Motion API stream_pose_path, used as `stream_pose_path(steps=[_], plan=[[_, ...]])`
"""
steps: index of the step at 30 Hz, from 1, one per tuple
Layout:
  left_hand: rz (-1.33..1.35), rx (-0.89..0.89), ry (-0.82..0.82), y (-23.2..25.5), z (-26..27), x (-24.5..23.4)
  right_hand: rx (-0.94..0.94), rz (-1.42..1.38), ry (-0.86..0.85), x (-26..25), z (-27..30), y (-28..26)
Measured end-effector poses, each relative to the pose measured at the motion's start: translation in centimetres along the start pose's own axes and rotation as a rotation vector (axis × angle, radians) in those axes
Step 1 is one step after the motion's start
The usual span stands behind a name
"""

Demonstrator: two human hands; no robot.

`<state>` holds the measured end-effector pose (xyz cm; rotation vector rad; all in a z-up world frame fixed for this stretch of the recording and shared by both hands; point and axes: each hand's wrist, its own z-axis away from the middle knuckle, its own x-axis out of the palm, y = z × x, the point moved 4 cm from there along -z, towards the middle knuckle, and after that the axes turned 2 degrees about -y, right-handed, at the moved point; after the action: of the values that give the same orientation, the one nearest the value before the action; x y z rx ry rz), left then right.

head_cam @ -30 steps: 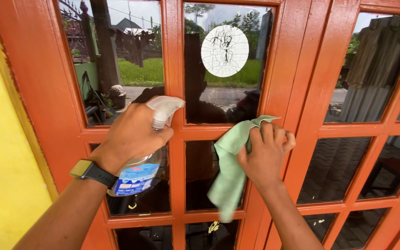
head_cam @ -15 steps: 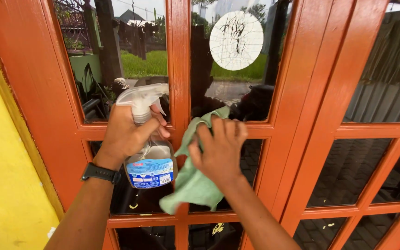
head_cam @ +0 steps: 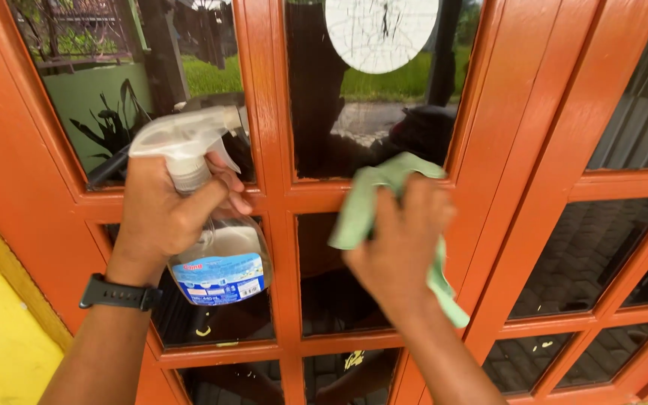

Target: Cleaning the glass panes of a door using a spray cleaner and a cloth.

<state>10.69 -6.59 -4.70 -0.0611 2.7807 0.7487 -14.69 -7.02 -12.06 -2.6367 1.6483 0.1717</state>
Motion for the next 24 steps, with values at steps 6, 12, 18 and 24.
stream_pose_path(steps=[6, 12, 18, 24], plan=[[0.044, -0.026, 0.008, 0.6, 0.3, -0.2, -0.252, -0.183, -0.081, 2.6, -0.9, -6.3], [0.091, -0.051, -0.005, 0.3, 0.2, -0.4, -0.335, 0.004, -0.030, 2.5, 0.5, -0.9], [0.038, -0.118, -0.049, 0.2, -0.3, -0.5, -0.232, 0.212, 0.071, -0.8, 0.7, 5.4], [0.089, -0.134, -0.017, 0.5, -0.4, -0.2, -0.174, 0.061, 0.039, 1.5, 0.2, 0.8]])
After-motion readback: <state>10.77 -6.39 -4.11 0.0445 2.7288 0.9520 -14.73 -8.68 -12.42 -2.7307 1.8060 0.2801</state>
